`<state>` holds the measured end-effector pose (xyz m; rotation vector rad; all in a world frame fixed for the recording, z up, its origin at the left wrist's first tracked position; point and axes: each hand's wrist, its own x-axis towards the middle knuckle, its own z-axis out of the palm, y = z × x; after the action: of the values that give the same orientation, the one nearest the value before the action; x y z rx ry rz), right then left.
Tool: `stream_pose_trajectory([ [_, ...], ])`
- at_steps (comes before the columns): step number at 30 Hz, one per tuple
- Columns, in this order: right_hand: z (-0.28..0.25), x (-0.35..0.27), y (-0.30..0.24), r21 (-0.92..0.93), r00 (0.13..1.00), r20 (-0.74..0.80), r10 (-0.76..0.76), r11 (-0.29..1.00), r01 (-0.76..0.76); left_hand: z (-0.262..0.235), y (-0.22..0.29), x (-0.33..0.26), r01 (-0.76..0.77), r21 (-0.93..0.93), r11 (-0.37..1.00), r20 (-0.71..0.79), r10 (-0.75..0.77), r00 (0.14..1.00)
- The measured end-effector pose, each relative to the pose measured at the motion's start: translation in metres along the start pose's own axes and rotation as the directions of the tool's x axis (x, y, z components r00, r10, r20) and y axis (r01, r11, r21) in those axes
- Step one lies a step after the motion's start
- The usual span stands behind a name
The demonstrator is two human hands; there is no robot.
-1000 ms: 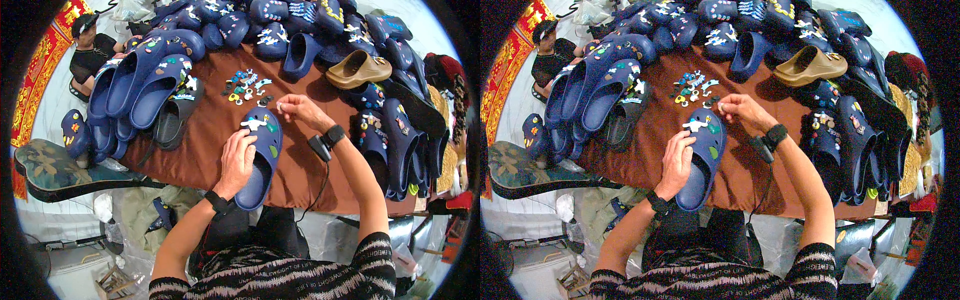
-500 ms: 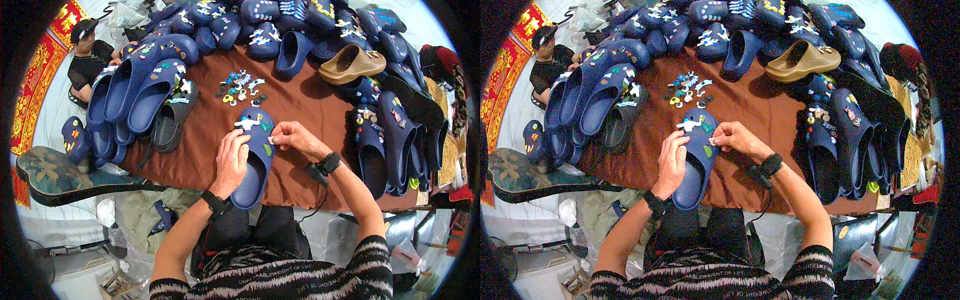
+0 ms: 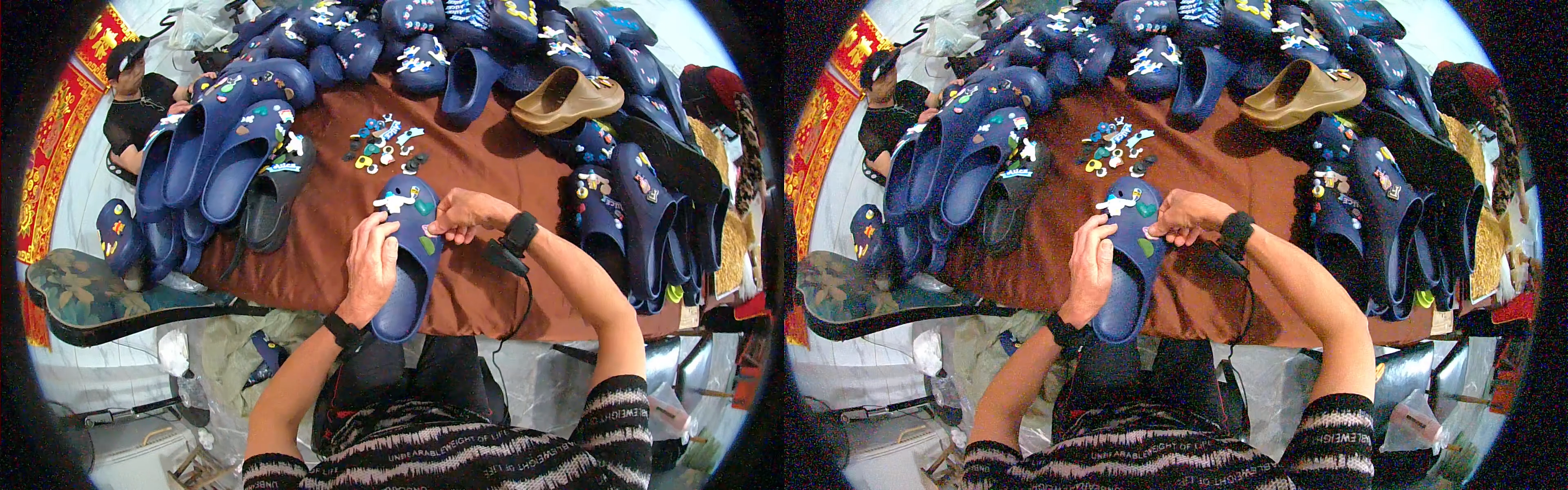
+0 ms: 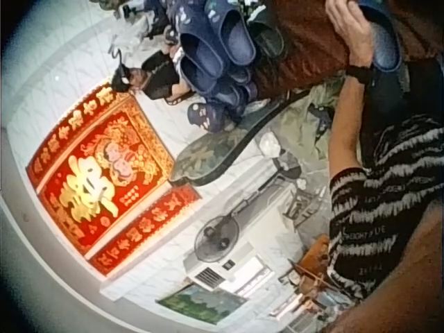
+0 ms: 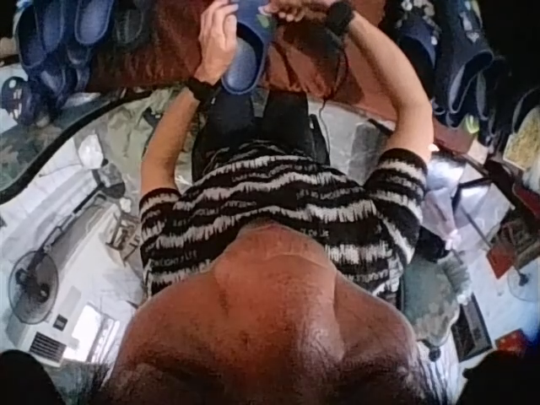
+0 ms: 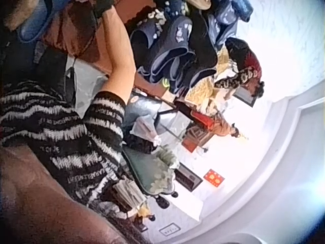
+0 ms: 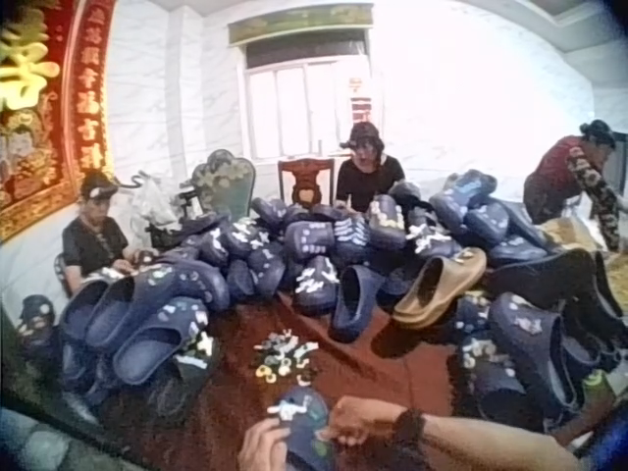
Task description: Applying decorative charms to the holes of foam clogs.
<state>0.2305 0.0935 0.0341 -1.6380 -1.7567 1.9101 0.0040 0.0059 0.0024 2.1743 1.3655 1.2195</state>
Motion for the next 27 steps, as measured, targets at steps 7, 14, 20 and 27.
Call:
stream_pose_trajectory([
  [7,-0.002,0.006,-0.018,-0.368,0.994,-0.099,0.034,0.927,-0.069,-0.001,-0.001,0.000,0.007,0.017,1.000,-0.017,-0.007,1.000],
  [14,-0.016,0.005,-0.002,-0.276,1.000,0.007,0.011,0.961,-0.008,-0.007,-0.005,-0.002,-0.010,-0.011,1.000,-0.019,0.010,1.000],
  [20,-0.060,0.048,-0.029,-0.502,0.891,-0.227,-0.394,0.831,0.240,-0.005,-0.001,-0.002,0.013,-0.029,0.999,0.003,-0.013,1.000],
  [27,-0.055,0.121,-0.061,-0.802,0.681,-0.163,-0.714,0.498,0.330,-0.002,-0.004,-0.002,0.011,-0.036,0.999,-0.002,-0.011,1.000],
])
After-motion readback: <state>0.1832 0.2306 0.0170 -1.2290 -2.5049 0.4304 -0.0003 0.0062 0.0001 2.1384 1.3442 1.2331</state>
